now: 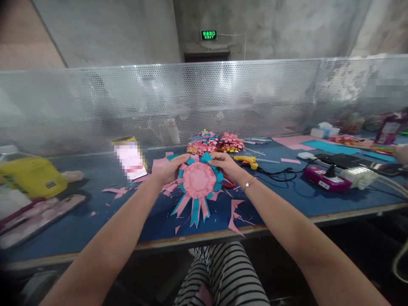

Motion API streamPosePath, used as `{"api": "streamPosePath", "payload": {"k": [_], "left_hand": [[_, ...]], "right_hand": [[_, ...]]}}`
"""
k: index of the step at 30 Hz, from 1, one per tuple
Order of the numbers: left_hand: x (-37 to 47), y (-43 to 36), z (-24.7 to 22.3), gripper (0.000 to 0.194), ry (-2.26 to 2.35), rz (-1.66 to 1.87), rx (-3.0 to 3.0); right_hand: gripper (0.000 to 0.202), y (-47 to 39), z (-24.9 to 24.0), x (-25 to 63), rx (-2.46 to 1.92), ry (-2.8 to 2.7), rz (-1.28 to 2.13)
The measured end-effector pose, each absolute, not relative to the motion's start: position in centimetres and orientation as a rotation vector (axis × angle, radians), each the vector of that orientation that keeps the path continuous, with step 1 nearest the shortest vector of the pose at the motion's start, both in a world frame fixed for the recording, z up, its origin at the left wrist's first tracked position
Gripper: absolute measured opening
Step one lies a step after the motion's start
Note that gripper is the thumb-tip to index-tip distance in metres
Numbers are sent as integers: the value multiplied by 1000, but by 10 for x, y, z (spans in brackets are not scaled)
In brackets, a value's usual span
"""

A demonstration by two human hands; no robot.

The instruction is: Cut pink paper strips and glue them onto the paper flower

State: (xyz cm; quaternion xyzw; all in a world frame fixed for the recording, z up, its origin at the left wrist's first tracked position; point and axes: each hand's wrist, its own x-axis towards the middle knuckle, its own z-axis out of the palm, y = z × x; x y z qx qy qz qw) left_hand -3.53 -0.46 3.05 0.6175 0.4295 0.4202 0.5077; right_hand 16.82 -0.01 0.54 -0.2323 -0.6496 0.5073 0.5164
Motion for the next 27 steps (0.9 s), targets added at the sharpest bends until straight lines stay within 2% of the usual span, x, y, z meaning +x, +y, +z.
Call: {"api": "streamPosePath", "payload": {"k": [7,10,14,18,22,27], "left_hand": [[-43,-6,37,52,977,839,1614],[-45,-4,38,44,979,852,1600],[-46,3,34,29,993,1008,1496],[-45,11,32,25,1003,1242,1308],[-45,15,34,25,971,1523,1046],[-47,16,40,24,882,1688,784]], "right_hand": [[18,4,1,169,-578,-1545,1238],[18,6,2,169,-607,-1534,1218],[17,13,7,172,-595,-1358,1079],[18,13,16,179,-543,-1180,993],[18,5,18,180,-542,-1242,1138],[19,-3,7,168,-585,-1634,1411]]}}
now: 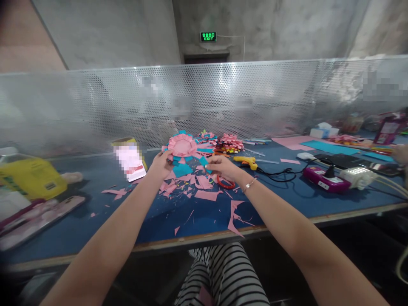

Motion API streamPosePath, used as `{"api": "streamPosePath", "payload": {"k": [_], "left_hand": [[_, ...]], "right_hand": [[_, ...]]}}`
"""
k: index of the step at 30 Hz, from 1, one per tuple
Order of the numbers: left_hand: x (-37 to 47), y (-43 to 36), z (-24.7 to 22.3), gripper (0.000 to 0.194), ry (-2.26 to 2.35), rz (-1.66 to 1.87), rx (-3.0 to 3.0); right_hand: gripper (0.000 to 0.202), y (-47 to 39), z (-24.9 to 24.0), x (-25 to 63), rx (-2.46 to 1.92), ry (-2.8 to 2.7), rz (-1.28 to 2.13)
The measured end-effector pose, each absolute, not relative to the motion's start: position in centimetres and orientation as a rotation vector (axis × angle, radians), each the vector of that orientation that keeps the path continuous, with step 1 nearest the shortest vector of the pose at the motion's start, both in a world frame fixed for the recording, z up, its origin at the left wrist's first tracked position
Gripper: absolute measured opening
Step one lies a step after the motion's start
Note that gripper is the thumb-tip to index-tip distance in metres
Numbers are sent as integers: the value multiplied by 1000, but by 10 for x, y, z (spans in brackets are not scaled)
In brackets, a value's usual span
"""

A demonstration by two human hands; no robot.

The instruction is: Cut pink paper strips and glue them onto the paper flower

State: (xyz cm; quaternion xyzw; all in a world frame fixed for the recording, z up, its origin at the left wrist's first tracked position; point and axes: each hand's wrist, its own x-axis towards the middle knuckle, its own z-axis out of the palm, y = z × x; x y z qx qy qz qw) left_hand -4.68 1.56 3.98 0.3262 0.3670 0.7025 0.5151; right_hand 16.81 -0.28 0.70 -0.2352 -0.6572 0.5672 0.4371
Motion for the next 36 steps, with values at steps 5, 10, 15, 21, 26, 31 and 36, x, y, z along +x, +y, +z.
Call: {"api": "streamPosePath", "payload": {"k": [5,10,15,21,26,31,36], "left_hand": [[-44,13,41,23,773,1657,702],[-37,8,41,21,644,1634,710],[-22,-3,37,21,610,1558,809],[-6,-9,28,21,642,1537,854],[-5,-9,25,24,676,1548,891],[-5,-7,24,24,694,1589,888],[-6,-8,25,25,702,1587,920]], "right_hand": [[20,-7,0,157,-724,-2031,1326],[22,5,-10,154,-933,-1920,1261],[22,18,-18,155,-1036,-1624,1169],[24,16,-15,155,-1009,-1544,1005],[21,10,-7,153,-1047,-1537,1010],[15,7,-2,152,-985,-1474,1124],[18,8,-2,152,-859,-1351,1391]]}}
